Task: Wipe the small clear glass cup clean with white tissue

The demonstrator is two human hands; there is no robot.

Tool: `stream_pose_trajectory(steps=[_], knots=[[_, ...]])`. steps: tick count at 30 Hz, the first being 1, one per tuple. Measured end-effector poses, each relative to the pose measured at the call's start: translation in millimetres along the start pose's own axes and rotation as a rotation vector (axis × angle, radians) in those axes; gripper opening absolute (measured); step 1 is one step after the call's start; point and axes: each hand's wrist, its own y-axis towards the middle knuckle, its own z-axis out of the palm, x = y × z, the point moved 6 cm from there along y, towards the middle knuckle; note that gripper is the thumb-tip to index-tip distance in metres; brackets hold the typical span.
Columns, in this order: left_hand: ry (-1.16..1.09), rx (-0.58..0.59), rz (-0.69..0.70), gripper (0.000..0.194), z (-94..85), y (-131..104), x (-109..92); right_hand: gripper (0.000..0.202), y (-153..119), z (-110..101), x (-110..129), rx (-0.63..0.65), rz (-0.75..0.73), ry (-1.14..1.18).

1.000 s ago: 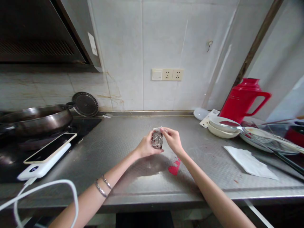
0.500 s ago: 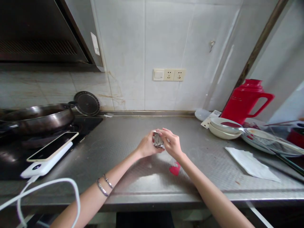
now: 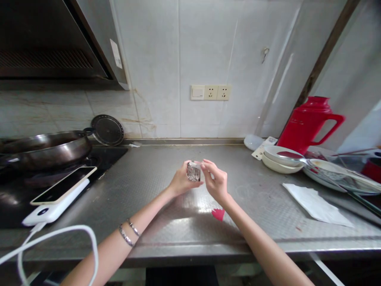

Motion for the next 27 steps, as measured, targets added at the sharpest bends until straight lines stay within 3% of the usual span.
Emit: stream_pose_trajectory(steps=[3, 6, 11, 16, 27], knots=[[0.043, 0.002, 0.006, 0.076, 0.7, -1.5, -2.5, 0.02, 5.5, -9.0, -16.3, -0.078, 0.098, -0.105], [0.101, 0.02, 0.006, 0.08, 4.5, -3.6, -3.0, 0.02, 6.5, -1.4, -25.6, 0.037, 0.1, -0.137], [0.233, 0.032, 0.021, 0.064, 7.7, -3.5, -1.7, 0.028, 0.7, 18.0, -12.9, 0.297, -0.111, -0.127], [0.334, 0.05, 0.035, 0.055, 8.7, -2.8, -3.1, 0.032, -5.6, 22.0, 0.5, 0.424, -0.298, -0.257], [0.333, 0.003, -0.032, 0.058, 7.2, -4.1, 6.1, 0.035, -8.7, 17.1, 11.7, 0.351, -0.383, -0.276]])
